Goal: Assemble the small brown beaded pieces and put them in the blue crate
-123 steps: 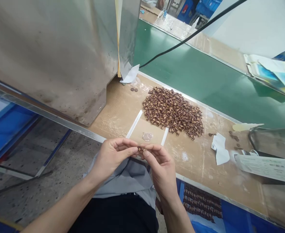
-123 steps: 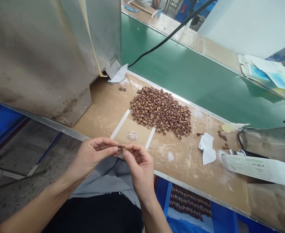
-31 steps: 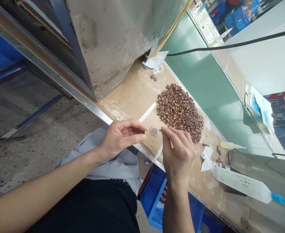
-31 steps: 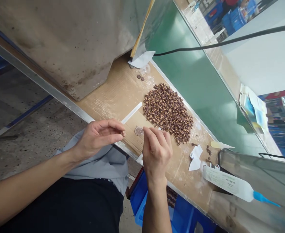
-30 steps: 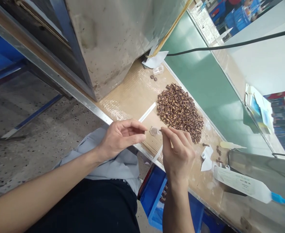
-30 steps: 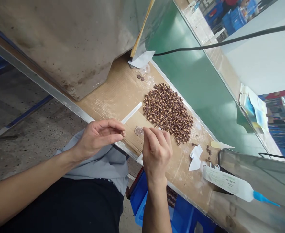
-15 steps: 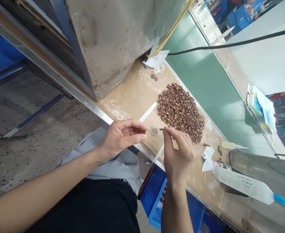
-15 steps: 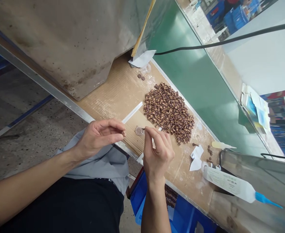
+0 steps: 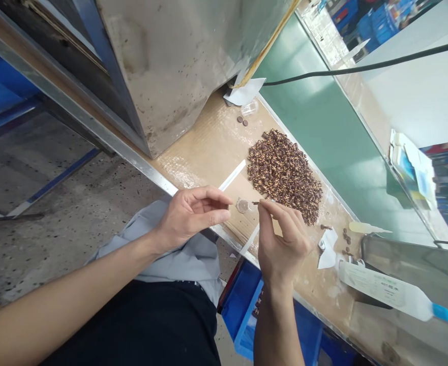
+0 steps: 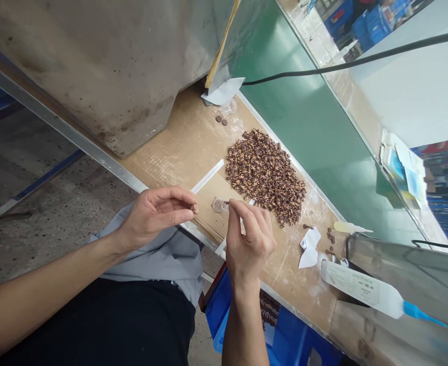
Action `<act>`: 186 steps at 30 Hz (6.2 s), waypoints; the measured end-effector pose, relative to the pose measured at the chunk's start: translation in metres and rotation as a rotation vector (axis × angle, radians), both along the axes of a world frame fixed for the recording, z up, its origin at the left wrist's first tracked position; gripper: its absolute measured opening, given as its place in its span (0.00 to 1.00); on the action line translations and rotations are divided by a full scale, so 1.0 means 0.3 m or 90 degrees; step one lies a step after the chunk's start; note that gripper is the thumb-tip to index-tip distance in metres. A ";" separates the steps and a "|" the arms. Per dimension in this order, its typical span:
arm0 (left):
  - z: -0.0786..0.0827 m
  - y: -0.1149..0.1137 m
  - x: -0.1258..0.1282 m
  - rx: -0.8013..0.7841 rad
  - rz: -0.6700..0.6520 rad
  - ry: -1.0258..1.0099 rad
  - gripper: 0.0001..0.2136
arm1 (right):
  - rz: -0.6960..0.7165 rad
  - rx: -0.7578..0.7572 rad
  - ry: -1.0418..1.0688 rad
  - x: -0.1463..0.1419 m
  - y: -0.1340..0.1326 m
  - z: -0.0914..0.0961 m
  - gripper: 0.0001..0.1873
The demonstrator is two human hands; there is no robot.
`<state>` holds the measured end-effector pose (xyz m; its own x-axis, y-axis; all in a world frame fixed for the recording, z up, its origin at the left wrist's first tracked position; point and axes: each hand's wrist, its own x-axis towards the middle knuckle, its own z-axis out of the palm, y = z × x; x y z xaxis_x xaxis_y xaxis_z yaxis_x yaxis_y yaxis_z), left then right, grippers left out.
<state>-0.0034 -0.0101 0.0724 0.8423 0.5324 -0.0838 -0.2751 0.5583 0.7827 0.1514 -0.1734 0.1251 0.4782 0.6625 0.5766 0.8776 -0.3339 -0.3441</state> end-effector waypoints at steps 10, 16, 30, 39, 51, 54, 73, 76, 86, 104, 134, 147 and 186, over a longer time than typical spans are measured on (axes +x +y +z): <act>0.010 0.001 0.005 -0.006 0.014 0.014 0.09 | 0.013 -0.041 -0.075 0.021 0.011 -0.013 0.10; 0.015 0.001 0.005 -0.008 0.011 0.028 0.10 | 0.012 -0.048 -0.069 0.022 0.012 -0.017 0.12; 0.001 0.001 0.008 -0.008 0.002 0.012 0.10 | -0.005 0.016 0.007 0.027 0.017 -0.045 0.09; -0.001 0.003 0.007 -0.002 -0.005 0.012 0.10 | -0.021 0.018 0.000 0.031 0.004 -0.042 0.08; 0.019 0.004 -0.001 -0.072 -0.035 0.024 0.12 | -0.103 0.121 0.048 0.017 -0.038 -0.008 0.05; 0.036 0.006 -0.009 -0.145 -0.114 0.026 0.10 | -0.112 0.192 0.088 -0.018 -0.053 0.030 0.07; 0.060 -0.048 0.024 -0.317 -0.231 0.043 0.11 | -0.028 0.255 0.515 -0.151 -0.041 0.039 0.04; 0.066 -0.057 0.033 -0.313 -0.222 0.031 0.11 | -0.024 0.252 0.531 -0.159 -0.045 0.033 0.04; 0.086 -0.090 0.044 -0.312 -0.146 0.062 0.16 | -0.002 0.302 0.585 -0.180 -0.032 0.038 0.05; 0.077 -0.104 0.036 -0.320 -0.121 0.040 0.14 | -0.002 0.246 0.502 -0.196 -0.034 0.033 0.05; 0.131 -0.142 0.033 -0.349 -0.036 0.097 0.16 | -0.020 0.266 0.270 -0.212 -0.037 -0.019 0.15; 0.165 -0.122 0.027 -0.284 -0.041 0.133 0.17 | 0.004 0.247 0.205 -0.201 -0.041 0.002 0.20; 0.207 -0.088 -0.035 0.443 -0.064 0.086 0.13 | 0.005 0.274 0.324 -0.218 -0.058 0.005 0.14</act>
